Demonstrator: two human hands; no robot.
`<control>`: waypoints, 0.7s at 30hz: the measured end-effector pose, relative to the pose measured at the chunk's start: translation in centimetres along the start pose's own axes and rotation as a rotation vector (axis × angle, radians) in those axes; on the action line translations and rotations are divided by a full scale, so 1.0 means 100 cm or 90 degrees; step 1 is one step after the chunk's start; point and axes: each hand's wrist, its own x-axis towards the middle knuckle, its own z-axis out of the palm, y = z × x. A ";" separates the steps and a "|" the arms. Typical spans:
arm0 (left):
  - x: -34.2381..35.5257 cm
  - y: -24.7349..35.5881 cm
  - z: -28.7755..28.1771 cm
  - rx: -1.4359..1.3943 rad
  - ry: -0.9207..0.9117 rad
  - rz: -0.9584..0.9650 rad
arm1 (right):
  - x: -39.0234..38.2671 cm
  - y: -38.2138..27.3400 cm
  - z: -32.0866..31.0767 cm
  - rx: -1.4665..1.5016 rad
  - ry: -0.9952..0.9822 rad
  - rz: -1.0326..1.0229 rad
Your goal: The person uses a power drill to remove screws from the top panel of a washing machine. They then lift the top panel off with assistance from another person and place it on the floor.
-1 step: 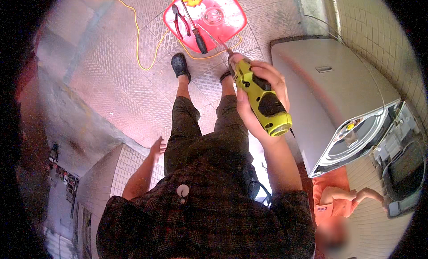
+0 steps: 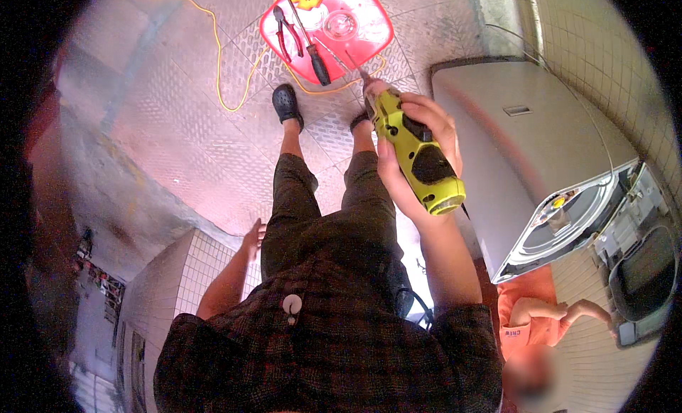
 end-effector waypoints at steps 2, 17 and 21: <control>-0.009 -0.004 0.038 -0.128 -0.075 -0.038 | 0.006 0.005 0.007 -0.052 0.002 -0.034; 0.103 -0.080 -0.008 0.323 -0.049 0.363 | 0.020 0.031 0.043 -0.001 -0.011 -0.067; 0.094 -0.074 -0.007 0.394 -0.011 0.389 | 0.018 0.035 0.047 -0.016 -0.016 -0.062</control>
